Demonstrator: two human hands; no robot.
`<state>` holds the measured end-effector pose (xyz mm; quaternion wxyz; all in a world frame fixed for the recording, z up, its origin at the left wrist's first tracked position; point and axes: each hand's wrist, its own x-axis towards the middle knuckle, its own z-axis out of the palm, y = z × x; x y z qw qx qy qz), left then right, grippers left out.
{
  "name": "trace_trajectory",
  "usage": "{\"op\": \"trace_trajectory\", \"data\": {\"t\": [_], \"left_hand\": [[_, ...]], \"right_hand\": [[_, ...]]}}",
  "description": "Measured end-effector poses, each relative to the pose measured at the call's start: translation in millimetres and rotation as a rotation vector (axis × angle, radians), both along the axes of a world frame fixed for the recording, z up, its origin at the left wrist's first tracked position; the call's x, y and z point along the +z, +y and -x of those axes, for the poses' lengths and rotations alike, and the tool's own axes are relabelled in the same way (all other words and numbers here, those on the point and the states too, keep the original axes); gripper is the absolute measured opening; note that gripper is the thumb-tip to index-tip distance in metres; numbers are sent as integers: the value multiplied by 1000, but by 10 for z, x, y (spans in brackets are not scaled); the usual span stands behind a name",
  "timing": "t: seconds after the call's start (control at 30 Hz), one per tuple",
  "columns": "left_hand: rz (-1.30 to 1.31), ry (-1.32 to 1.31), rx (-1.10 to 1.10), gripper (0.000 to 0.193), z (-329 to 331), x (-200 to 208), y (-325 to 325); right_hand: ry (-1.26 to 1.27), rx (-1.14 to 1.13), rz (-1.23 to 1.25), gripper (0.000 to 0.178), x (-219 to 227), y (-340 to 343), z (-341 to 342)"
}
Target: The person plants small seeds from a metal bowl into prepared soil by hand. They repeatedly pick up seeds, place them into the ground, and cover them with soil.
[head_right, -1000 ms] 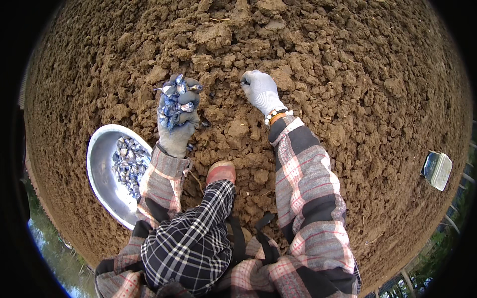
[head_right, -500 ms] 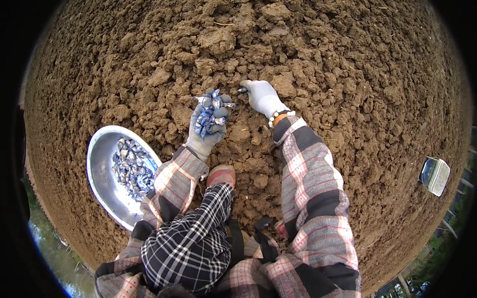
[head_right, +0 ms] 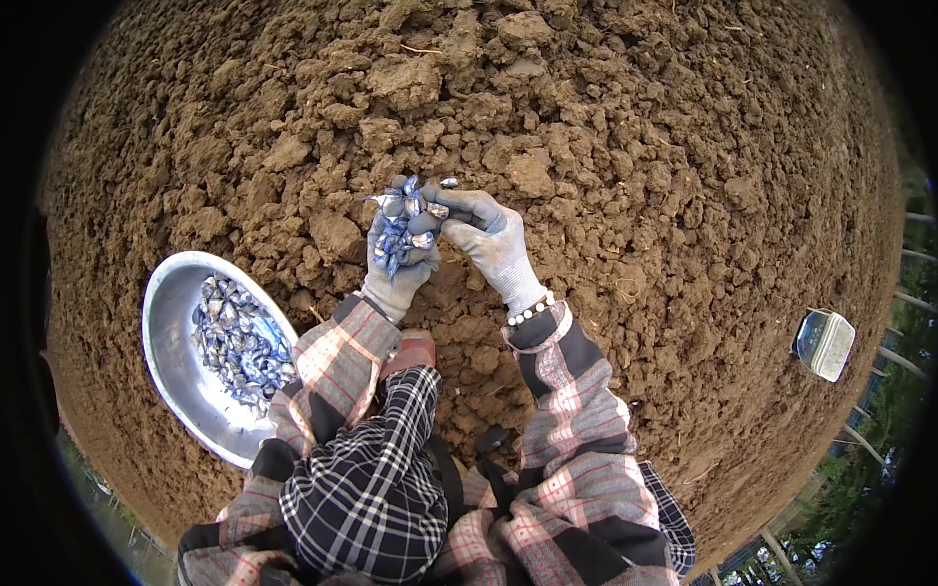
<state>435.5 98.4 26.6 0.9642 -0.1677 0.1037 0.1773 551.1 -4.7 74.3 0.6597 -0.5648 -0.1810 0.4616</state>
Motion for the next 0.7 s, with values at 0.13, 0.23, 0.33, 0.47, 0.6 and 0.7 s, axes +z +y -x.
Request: {"op": "trace_trajectory", "data": {"t": [0.13,0.23,0.33,0.47,0.6,0.7], "left_hand": [[-81,114,-88,31,-128,-27,-34],[-94,31,-36,34,-212,-80,-27],[-99,51,12,34,-304,-153,-23],[-130,78,18,34,-178,-201,137],[-159,77,-32,34,-156,-294,163],[-191,57,-63,35,-177,-301,176]], "right_hand": [[-88,-50,69,28,37,-35,-128],[-87,-165,164,25,61,-11,-283],[-755,-116,428,21,-81,93,-721],[-1613,558,772,15,-292,604,-1037],[-1707,830,981,16,-575,894,-1054],[-1604,852,986,17,-675,1053,-1095]]}}
